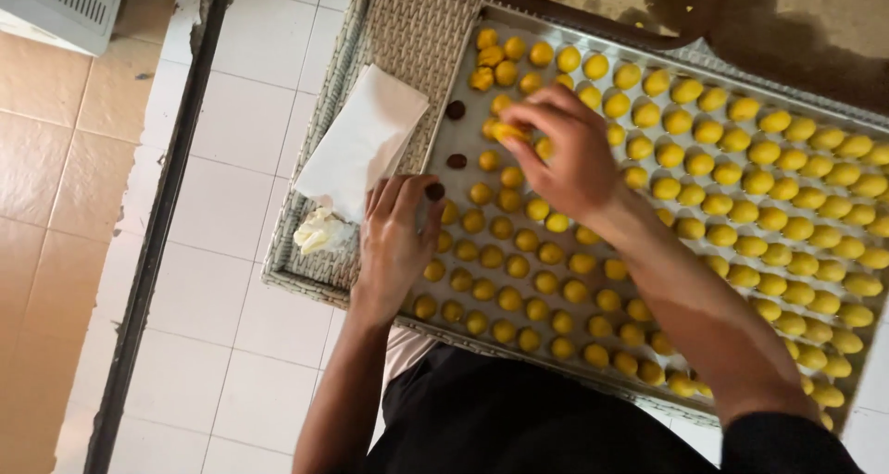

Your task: Filling small portions of dough with a dark center, rolling them into balls, and arranging them on a baking tray.

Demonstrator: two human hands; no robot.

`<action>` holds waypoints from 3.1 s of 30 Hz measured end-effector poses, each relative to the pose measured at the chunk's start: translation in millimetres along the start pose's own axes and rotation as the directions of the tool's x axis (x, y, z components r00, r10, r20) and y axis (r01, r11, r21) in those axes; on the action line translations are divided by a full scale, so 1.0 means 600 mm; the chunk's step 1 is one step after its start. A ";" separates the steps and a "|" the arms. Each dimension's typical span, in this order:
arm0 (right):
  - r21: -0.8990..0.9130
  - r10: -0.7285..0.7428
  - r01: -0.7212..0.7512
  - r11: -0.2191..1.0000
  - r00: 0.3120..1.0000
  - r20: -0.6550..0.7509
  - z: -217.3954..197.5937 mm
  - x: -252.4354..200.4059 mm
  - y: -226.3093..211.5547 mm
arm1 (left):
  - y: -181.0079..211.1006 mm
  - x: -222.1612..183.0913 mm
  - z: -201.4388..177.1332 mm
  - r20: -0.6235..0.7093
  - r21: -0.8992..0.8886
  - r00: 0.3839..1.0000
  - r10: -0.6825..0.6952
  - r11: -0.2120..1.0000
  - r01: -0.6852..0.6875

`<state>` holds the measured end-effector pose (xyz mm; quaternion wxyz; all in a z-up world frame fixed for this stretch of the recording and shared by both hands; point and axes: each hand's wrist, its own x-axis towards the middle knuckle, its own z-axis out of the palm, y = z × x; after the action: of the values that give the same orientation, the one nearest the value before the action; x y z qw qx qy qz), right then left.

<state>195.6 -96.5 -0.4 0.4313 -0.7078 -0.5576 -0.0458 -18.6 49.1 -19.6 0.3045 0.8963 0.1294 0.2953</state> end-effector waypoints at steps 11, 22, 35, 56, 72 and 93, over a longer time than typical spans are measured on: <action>0.105 0.491 -0.489 0.866 0.871 0.015 -0.111 -0.157 -0.168 | -0.003 0.027 0.016 0.117 0.224 0.993 0.016 0.974 -0.042; 0.360 0.494 -0.471 0.805 0.869 0.032 -0.040 -0.153 -0.199 | 0.117 -0.029 0.007 0.238 -0.808 0.949 -0.206 0.500 0.311; 0.310 0.170 -0.206 0.928 0.976 0.139 0.042 -0.088 -0.244 | 0.119 -0.067 0.030 0.350 -0.882 0.878 -0.326 -0.430 0.192; 0.797 0.424 -0.556 0.235 0.796 0.431 0.090 -0.158 -0.210 | 0.117 -0.061 0.006 0.330 -0.822 0.919 -0.217 -0.545 0.166; 0.762 0.332 -0.469 0.446 0.878 0.345 0.030 -0.080 -0.210 | 0.127 -0.041 0.021 0.356 -0.866 0.923 -0.147 -0.423 0.267; 0.517 0.569 -0.721 0.462 0.688 0.451 0.018 -0.096 -0.250 | 0.155 -0.024 -0.027 0.457 -0.744 0.888 -0.047 -0.568 0.353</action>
<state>45.4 -131.3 45.2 0.5730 -0.6650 -0.2664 0.3982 -34.6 -21.9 42.1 0.9840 0.1455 -0.0250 0.0992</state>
